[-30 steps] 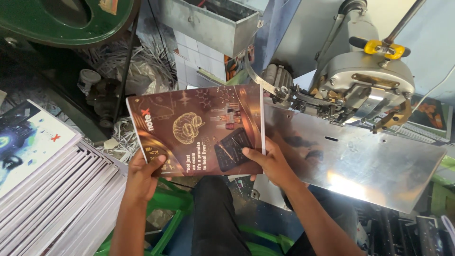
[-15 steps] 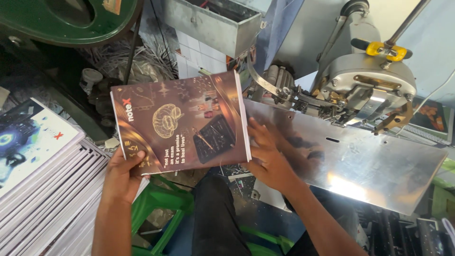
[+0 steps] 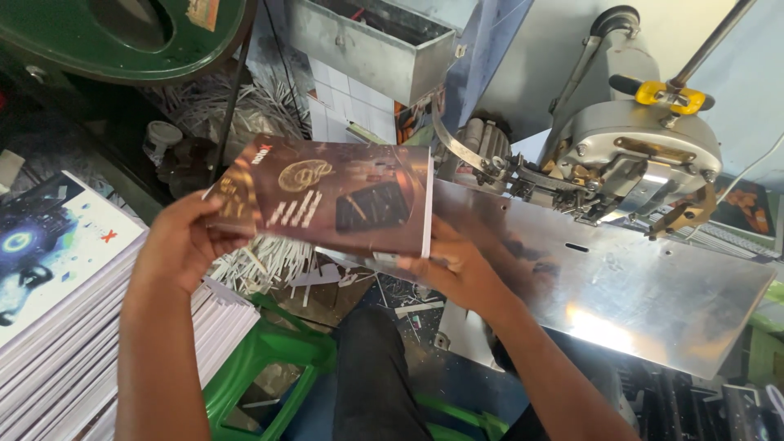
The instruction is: The person operates a binding machine to stitch the spine of notebooks. They place each notebook under the machine, activate the stitcher, then remove and stack the finished units. The person handles multiple notebooks with different cover designs throughout the clip.
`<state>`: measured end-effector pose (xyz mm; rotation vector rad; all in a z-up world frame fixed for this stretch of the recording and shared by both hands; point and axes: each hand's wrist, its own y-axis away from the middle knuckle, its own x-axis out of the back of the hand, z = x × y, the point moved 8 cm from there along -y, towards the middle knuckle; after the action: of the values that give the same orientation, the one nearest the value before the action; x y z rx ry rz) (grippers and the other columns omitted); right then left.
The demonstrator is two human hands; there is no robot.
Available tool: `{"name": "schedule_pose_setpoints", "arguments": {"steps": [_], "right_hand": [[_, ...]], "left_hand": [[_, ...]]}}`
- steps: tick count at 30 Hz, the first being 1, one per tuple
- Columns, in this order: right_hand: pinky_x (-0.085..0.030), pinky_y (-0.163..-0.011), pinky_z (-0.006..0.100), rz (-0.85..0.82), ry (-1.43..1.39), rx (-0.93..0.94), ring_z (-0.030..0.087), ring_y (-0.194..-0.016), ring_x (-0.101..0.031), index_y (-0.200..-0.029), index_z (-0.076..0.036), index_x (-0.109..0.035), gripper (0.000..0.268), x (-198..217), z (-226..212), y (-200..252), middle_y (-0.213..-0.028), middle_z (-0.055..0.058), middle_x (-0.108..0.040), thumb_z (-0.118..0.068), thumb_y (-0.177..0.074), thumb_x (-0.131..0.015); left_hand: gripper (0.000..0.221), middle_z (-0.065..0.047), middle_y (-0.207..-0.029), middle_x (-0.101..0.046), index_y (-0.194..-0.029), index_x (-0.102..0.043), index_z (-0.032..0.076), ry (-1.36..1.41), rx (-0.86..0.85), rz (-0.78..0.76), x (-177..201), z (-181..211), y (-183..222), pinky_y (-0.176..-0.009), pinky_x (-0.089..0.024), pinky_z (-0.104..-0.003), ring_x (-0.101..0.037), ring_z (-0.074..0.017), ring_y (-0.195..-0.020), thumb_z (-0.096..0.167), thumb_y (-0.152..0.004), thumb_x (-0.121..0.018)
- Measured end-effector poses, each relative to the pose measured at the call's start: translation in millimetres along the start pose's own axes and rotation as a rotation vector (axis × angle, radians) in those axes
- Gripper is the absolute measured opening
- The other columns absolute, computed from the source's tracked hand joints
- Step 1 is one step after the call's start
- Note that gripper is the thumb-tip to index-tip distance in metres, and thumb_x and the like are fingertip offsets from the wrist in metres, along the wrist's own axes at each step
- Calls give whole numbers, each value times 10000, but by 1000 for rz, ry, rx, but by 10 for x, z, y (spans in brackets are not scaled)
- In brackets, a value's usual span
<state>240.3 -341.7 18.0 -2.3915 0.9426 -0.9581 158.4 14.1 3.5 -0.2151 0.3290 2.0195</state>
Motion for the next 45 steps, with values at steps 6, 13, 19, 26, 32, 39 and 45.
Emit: {"name": "schedule_pose_setpoints", "arguments": {"steps": [6,13,19,26,32,39,45], "right_hand": [[-492,-871,243,82,-356,-301,76,-1065,-576,-1180,40,-720,274,83,278,-108,-1484,57,-523,-136,-974,-677],[-518,-933,251,174,-443,-426,97,-1077,-631,-1202,23,-731,321,218,793,-102,-1272,54,-674,-205,-978,-706],[-555,-832,289,274,-364,-646,129,-905,-682,-1183,-25,-757,359,386,1328,60,-1056,42,-774,-275,-926,-745],[-612,-761,327,428,-331,-725,131,-873,-719,-1178,-27,-742,362,532,1578,181,-1008,60,-758,-256,-897,-737],[-646,-660,327,516,-175,-781,161,-756,-687,-1140,44,-744,385,671,1591,331,-886,92,-698,-291,-952,-724],[-656,-648,320,518,-236,-826,216,-752,-771,-1095,57,-729,370,777,1490,444,-920,125,-756,-276,-937,-709],[-565,-548,309,554,-115,-1065,203,-689,-749,-1081,7,-735,370,892,1236,576,-882,121,-756,-328,-926,-710]], "left_hand": [[440,-218,-1078,-721,-1214,-576,-56,89,-55,-124,-212,238,-219,-816,-603,-394,-735,-294,-869,320,-988,-546],[173,-188,-1087,-697,-1120,-571,-9,25,-188,-207,-437,125,-616,-887,-638,-393,-737,-270,-918,-18,-953,-523],[113,-38,-906,-653,-1053,-639,37,-175,-230,-23,-464,-318,-1146,-633,-532,-310,-631,-147,-757,-4,-953,-671],[239,-5,-843,-697,-1092,-752,-3,-216,-318,13,-590,-770,-1647,-657,-500,-218,-632,-85,-732,-47,-859,-728],[237,-29,-814,-698,-1012,-745,-27,-247,-287,123,-618,-959,-1774,-621,-493,-227,-622,-91,-677,-49,-780,-793],[237,-84,-832,-743,-946,-730,-56,-276,-231,186,-797,-993,-1648,-619,-532,-239,-681,-125,-685,-23,-735,-832],[230,-75,-782,-728,-868,-738,-30,-387,-227,239,-908,-986,-1538,-602,-526,-261,-641,-127,-639,43,-710,-889]]}}
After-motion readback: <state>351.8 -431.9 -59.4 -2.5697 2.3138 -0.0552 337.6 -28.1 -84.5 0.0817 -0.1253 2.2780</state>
